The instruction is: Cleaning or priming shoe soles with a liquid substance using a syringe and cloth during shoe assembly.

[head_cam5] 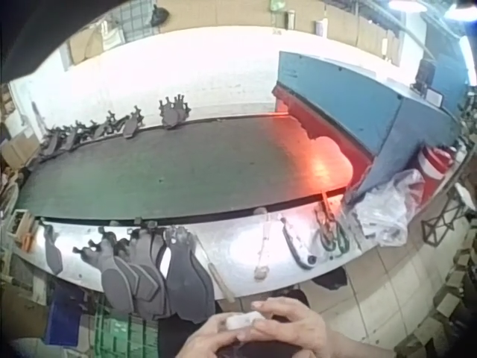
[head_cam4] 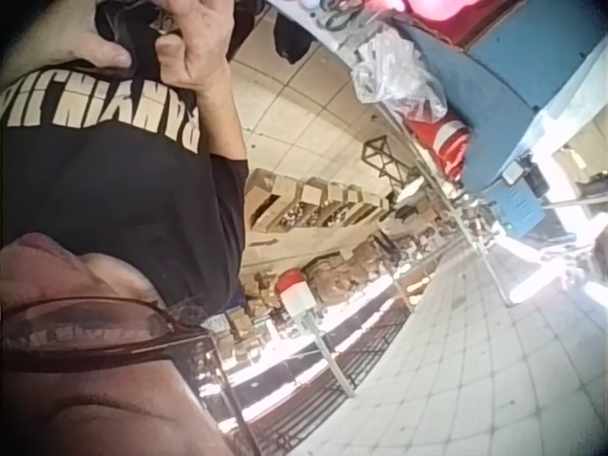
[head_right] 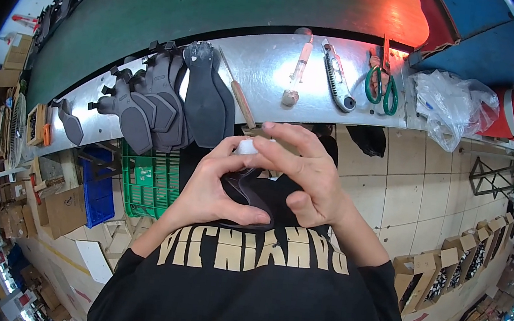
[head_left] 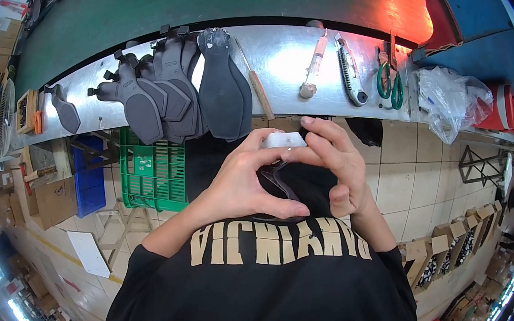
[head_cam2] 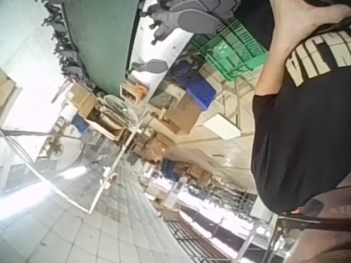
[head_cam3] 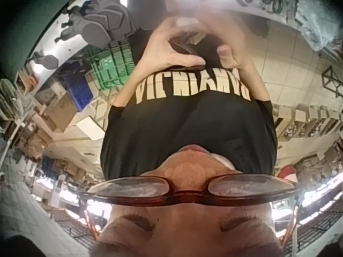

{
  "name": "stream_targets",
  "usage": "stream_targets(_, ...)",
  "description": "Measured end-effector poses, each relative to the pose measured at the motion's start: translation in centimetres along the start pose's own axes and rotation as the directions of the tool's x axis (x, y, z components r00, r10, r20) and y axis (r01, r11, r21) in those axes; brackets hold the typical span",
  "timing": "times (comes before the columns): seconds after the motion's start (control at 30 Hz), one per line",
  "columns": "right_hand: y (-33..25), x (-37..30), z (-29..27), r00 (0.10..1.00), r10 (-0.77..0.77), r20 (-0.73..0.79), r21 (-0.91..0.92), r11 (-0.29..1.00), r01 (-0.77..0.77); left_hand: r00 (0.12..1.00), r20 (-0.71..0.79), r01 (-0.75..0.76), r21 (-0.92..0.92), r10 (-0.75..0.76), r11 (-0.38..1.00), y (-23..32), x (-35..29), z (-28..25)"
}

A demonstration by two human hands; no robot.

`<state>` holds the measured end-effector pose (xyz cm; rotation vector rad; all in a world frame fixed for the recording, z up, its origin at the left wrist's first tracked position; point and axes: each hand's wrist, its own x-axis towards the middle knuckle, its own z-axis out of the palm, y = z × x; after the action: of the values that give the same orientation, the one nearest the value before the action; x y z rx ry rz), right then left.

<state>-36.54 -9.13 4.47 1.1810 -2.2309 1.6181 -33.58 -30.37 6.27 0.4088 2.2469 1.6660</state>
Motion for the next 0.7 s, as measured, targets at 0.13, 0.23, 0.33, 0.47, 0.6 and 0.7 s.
stream_targets(0.13,-0.2,0.3,-0.6,0.988,-0.069,0.136,-0.103,0.991,0.083,0.999,0.025,-0.027,-0.009,0.027,1.0,-0.2,0.1,0.0)
stream_targets(0.23,-0.2,0.5,-1.1,0.985,-0.124,0.124,-0.149,0.979,0.142,1.0,-0.018,-0.014,-0.086,0.013,0.996,-0.5,-0.2,0.2)
stream_targets(0.33,-0.6,0.9,-1.5,0.983,-0.115,0.141,-0.185,0.973,0.14,1.0,0.009,-0.014,-0.07,0.015,0.997,-0.5,-0.3,0.1)
stream_targets(0.47,-1.1,1.4,-2.5,0.966,-0.208,0.153,-0.333,0.91,0.249,0.999,0.034,-0.011,-0.115,0.015,0.993,-1.2,-0.5,0.2)
stream_targets(0.6,-1.0,1.2,-3.4,0.987,0.049,-0.152,-0.311,0.946,-0.095,0.998,0.046,0.064,-0.294,-0.052,0.954,-1.7,-0.7,-0.6)
stream_targets(0.7,0.0,0.8,-1.3,0.953,0.152,-0.262,-0.12,0.975,-0.189,0.97,0.218,0.231,-0.664,-0.112,0.711,-2.8,-0.7,-0.7)
